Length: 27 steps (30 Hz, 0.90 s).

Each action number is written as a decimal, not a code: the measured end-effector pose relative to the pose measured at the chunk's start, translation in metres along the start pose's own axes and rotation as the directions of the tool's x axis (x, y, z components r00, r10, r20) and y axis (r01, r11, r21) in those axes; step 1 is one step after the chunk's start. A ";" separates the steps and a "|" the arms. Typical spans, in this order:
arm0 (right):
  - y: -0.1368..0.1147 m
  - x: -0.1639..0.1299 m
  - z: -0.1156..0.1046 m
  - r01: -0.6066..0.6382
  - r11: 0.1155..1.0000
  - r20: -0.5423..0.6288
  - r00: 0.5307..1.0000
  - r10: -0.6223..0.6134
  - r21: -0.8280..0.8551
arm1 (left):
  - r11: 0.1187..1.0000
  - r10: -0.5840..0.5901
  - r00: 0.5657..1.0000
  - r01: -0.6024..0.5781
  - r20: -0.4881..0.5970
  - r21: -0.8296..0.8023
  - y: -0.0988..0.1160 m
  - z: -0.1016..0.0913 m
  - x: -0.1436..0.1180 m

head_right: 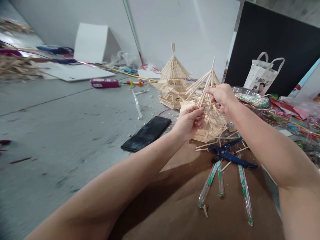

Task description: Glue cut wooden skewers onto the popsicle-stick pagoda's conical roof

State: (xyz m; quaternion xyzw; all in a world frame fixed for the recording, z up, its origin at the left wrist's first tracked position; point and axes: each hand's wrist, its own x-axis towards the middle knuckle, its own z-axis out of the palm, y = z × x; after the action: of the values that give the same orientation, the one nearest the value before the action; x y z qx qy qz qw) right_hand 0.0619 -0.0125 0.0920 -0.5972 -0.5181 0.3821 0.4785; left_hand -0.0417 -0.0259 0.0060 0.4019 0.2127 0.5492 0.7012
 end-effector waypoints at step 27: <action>0.000 0.000 -0.001 0.010 1.000 0.027 1.000 -0.010 0.004 | 0.999 0.030 0.999 -0.029 -0.024 0.040 0.002 0.001 0.000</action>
State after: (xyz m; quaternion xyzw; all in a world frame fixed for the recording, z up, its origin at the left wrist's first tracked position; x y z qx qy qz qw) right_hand 0.0632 -0.0125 0.0922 -0.5884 -0.5266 0.3887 0.4748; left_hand -0.0425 -0.0259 0.0084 0.4120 0.2262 0.5601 0.6822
